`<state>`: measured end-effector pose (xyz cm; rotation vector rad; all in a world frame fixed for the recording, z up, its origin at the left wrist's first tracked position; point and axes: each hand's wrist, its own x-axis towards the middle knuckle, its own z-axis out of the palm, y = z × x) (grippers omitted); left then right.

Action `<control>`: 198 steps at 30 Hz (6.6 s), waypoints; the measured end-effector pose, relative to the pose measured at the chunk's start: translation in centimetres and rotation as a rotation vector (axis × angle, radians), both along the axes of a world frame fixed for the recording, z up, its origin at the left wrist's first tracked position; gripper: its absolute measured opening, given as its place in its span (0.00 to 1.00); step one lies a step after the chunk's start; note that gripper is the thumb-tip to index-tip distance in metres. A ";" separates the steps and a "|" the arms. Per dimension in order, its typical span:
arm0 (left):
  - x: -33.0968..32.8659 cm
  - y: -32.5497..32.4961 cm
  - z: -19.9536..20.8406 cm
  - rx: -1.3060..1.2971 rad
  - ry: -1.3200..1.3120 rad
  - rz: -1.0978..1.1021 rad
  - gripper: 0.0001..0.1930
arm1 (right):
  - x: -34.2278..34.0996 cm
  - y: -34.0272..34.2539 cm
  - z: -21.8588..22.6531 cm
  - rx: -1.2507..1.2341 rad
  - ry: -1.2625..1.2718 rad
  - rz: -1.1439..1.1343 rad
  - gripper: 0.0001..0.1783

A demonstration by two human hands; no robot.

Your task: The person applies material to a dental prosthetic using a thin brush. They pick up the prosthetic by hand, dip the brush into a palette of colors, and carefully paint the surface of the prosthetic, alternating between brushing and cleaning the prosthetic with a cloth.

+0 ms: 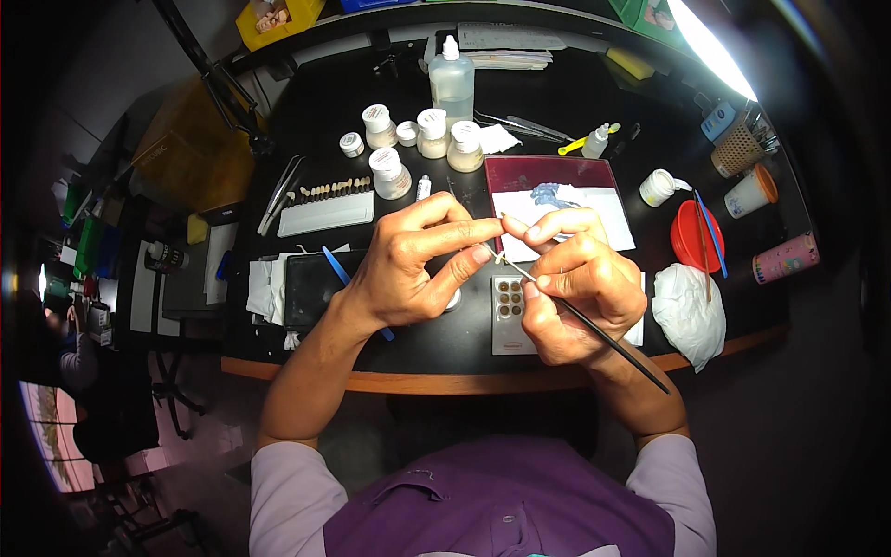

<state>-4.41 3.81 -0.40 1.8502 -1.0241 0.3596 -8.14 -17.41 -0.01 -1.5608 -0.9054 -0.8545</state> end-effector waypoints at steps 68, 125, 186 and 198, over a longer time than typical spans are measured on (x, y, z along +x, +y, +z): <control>-0.2 -0.1 0.1 0.001 0.000 0.025 0.12 | -0.5 -0.3 0.1 -0.078 0.041 0.079 0.10; -0.2 0.3 0.4 -0.039 0.070 -0.033 0.09 | -0.3 0.3 -0.3 0.036 0.013 0.103 0.11; -0.6 0.7 0.9 -0.039 0.302 -0.073 0.17 | -0.2 1.1 0.6 0.027 0.002 -0.025 0.12; -0.4 0.4 0.9 -0.060 0.275 -0.067 0.12 | 0.1 1.4 0.5 0.087 -0.011 -0.054 0.10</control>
